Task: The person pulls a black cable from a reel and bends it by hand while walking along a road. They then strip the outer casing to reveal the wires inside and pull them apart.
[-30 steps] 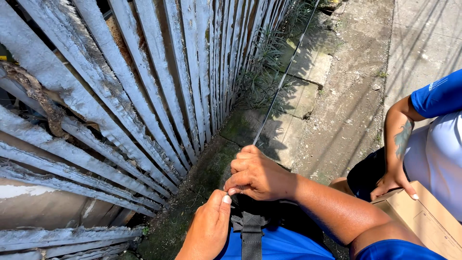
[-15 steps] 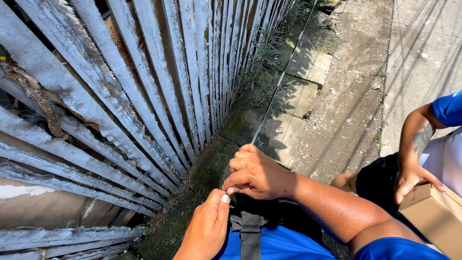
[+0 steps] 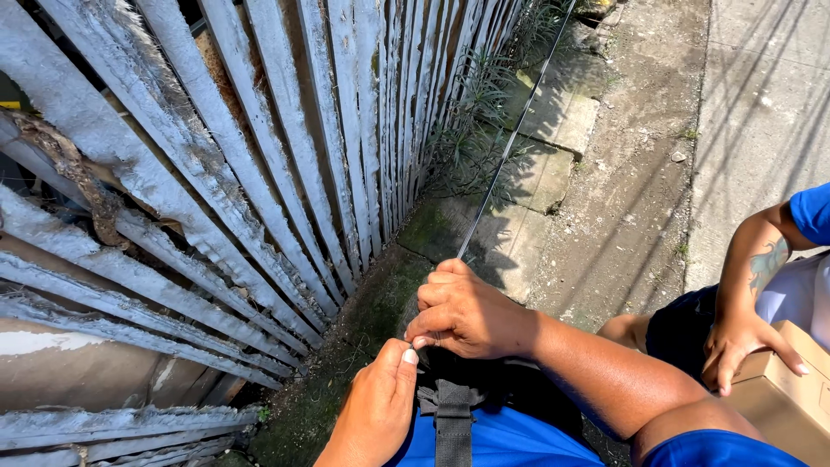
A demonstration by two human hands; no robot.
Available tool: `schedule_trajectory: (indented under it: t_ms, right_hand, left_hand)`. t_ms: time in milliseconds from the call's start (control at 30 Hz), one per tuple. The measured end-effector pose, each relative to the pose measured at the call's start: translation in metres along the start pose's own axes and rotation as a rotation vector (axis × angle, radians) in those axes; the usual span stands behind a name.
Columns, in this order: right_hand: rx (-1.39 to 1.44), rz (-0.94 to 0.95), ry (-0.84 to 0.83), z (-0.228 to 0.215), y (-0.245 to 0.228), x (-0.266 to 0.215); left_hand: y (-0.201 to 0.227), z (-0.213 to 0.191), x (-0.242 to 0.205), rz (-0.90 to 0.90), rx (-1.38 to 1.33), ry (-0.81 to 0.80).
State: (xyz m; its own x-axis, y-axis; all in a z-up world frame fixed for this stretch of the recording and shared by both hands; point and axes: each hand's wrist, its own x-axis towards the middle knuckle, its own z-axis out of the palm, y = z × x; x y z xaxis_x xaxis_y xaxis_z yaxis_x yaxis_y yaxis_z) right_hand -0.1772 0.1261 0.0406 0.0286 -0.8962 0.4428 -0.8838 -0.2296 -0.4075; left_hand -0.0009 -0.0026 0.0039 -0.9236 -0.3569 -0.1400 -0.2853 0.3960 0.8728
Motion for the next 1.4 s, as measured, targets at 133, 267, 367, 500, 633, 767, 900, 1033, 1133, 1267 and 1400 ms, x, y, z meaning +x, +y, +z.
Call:
schedule_trajectory:
  t_ms: [133,267,367,500,633,767,900,1033,1133,1267,1400]
  right_hand:
    - [0.000,-0.006,0.002,0.000,0.001,0.004]
    - [-0.039,0.007,0.002,-0.005,-0.004,0.011]
    - [-0.074,-0.011,0.017,-0.013,-0.006,0.021]
    - [-0.096,-0.019,0.014,-0.019,-0.004,0.032]
    - [-0.132,-0.057,0.041,-0.016,0.001,0.039]
    - [-0.168,-0.085,-0.009,-0.008,-0.006,0.048]
    - [-0.194,-0.128,-0.075,0.000,-0.017,0.064]
    - [-0.156,-0.178,-0.092,0.005,-0.036,0.078]
    - [-0.141,-0.249,-0.164,0.014,-0.049,0.089]
    - [-0.099,-0.322,-0.170,0.027,-0.074,0.100]
    - [-0.077,-0.376,-0.206,0.037,-0.093,0.109]
  left_hand:
    - [-0.007,0.002,0.000,0.033,-0.050,0.021]
    - [-0.003,-0.004,0.007,0.041,-0.115,0.019]
    - [0.015,-0.014,0.004,0.018,-0.082,0.036]
    - [0.030,-0.028,0.007,0.044,-0.031,0.108]
    - [0.041,-0.041,0.002,0.061,0.100,0.121]
    - [0.034,-0.045,-0.012,0.077,0.154,0.151]
    - [0.023,-0.048,-0.029,0.105,0.151,0.282]
    - [0.022,-0.056,-0.048,0.030,0.185,0.336]
    - [0.023,-0.061,-0.066,-0.032,0.172,0.361]
    - [0.011,-0.058,-0.091,0.011,0.137,0.500]
    - [0.016,-0.066,-0.120,-0.043,0.150,0.572]
